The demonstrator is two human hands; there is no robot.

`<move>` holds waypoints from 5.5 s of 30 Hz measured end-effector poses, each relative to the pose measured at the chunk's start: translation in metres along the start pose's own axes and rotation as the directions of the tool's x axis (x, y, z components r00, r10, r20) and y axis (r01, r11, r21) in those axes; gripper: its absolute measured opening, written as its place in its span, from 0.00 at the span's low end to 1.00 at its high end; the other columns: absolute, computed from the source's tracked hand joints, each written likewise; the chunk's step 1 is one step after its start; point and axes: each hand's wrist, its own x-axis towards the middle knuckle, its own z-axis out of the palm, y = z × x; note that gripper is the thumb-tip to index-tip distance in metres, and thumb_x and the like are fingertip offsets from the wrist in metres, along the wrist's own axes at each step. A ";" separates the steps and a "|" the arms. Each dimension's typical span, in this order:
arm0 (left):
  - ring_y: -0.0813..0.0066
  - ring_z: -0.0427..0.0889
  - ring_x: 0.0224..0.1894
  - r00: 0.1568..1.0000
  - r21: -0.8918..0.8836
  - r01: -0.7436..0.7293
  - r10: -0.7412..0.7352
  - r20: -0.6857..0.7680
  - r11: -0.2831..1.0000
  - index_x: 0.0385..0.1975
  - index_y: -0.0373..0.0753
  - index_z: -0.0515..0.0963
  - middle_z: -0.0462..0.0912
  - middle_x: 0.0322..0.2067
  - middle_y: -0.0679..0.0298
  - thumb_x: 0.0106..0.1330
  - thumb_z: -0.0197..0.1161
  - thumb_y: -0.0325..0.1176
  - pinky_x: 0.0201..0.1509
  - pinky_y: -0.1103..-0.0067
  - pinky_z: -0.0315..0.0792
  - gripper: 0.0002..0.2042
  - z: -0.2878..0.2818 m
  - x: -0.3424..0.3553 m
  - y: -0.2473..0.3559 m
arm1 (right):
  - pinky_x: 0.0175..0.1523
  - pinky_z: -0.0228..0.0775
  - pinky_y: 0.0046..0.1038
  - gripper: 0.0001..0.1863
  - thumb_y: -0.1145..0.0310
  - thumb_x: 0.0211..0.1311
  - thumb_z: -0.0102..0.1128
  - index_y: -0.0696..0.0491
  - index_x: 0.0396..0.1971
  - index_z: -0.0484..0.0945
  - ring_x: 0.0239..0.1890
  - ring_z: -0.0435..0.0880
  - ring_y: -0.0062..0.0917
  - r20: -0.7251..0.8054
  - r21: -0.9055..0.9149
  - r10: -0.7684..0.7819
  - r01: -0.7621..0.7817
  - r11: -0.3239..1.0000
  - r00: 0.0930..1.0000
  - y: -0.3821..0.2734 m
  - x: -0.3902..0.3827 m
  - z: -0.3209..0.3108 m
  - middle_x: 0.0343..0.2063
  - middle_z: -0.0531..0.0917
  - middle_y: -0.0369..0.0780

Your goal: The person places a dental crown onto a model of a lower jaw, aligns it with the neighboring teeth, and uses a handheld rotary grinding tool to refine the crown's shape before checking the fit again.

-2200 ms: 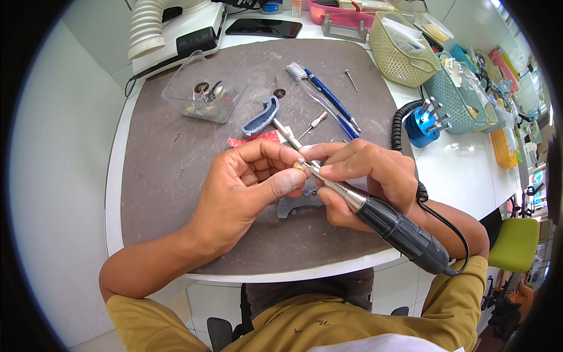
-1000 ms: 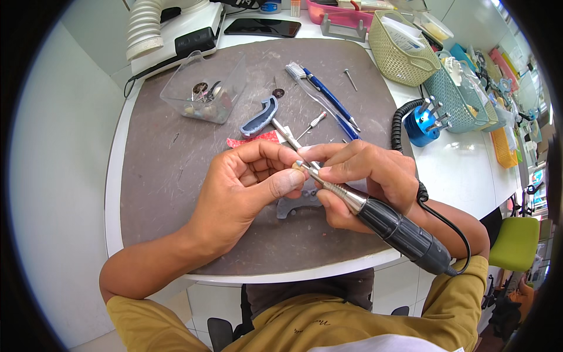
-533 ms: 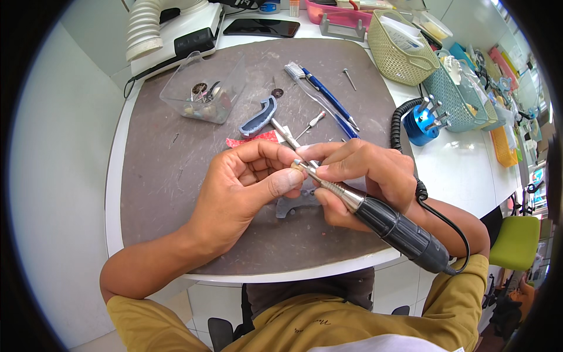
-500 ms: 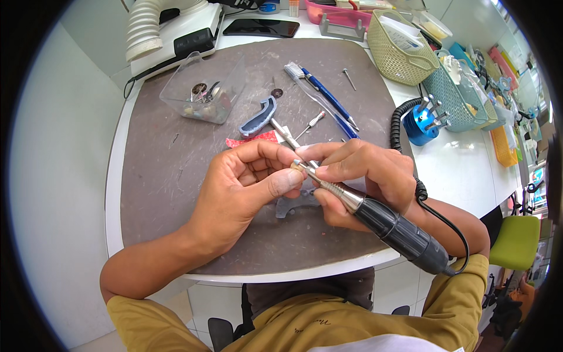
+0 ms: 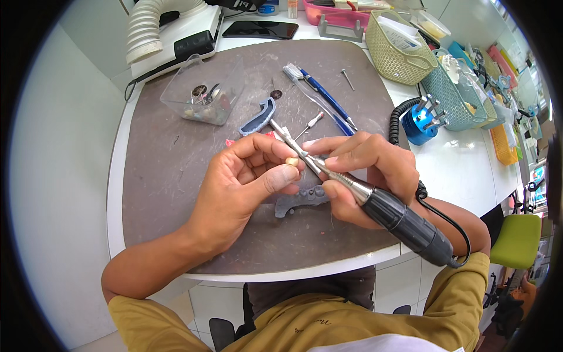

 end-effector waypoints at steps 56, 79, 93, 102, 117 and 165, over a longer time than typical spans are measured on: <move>0.79 0.84 0.48 0.991 -0.050 -0.134 0.134 -0.008 0.990 0.46 0.42 0.75 0.85 0.43 0.64 0.74 0.64 0.34 0.50 0.78 0.79 0.07 -0.006 0.005 0.002 | 0.38 0.74 0.37 0.30 0.59 0.60 0.67 0.63 0.56 0.74 0.29 0.84 0.37 -0.153 -0.688 0.582 -0.509 0.517 0.799 0.020 0.027 -0.056 0.25 0.83 0.48; 0.81 0.78 0.33 0.830 0.846 -0.512 0.341 0.443 0.149 0.45 0.37 0.80 0.84 0.36 0.66 0.65 0.70 0.31 0.36 0.82 0.69 0.11 0.004 -0.001 0.001 | 0.40 0.77 0.19 0.11 0.73 0.64 0.63 0.58 0.43 0.87 0.33 0.84 0.14 -0.117 0.067 0.386 -0.381 0.922 0.915 0.002 0.018 -0.014 0.34 0.88 0.36; 0.82 0.78 0.38 1.000 0.375 0.024 -0.015 -0.027 0.927 0.64 0.37 0.69 0.79 0.36 0.66 0.75 0.57 0.34 0.35 0.86 0.70 0.20 0.003 0.000 0.013 | 0.53 0.78 0.24 0.13 0.69 0.71 0.65 0.60 0.50 0.82 0.46 0.85 0.19 0.165 0.557 0.612 -0.585 0.590 0.774 -0.013 0.017 -0.014 0.43 0.87 0.39; 0.75 0.80 0.52 0.998 0.053 -0.059 0.060 -0.016 0.997 0.64 0.34 0.69 0.81 0.49 0.62 0.76 0.54 0.35 0.60 0.73 0.73 0.20 0.000 0.000 0.005 | 0.55 0.78 0.21 0.15 0.73 0.67 0.68 0.62 0.51 0.80 0.46 0.86 0.17 0.130 0.581 0.618 -0.564 0.587 0.776 -0.015 0.015 -0.009 0.44 0.87 0.39; 0.78 0.80 0.55 0.998 0.169 -0.056 0.059 -0.012 0.984 0.57 0.33 0.73 0.80 0.52 0.62 0.70 0.67 0.27 0.61 0.77 0.75 0.18 0.004 -0.004 0.010 | 0.59 0.77 0.24 0.15 0.74 0.65 0.70 0.59 0.50 0.79 0.47 0.85 0.19 0.158 0.549 0.645 -0.609 0.572 0.748 -0.017 0.015 -0.008 0.44 0.85 0.38; 0.78 0.82 0.48 0.989 0.284 -0.148 0.141 0.045 0.947 0.48 0.37 0.76 0.82 0.42 0.64 0.64 0.73 0.28 0.58 0.75 0.76 0.15 0.003 -0.002 0.005 | 0.40 0.76 0.18 0.11 0.65 0.70 0.67 0.58 0.42 0.83 0.32 0.82 0.13 0.240 0.458 0.726 -0.735 0.500 0.644 -0.021 0.013 -0.007 0.33 0.85 0.34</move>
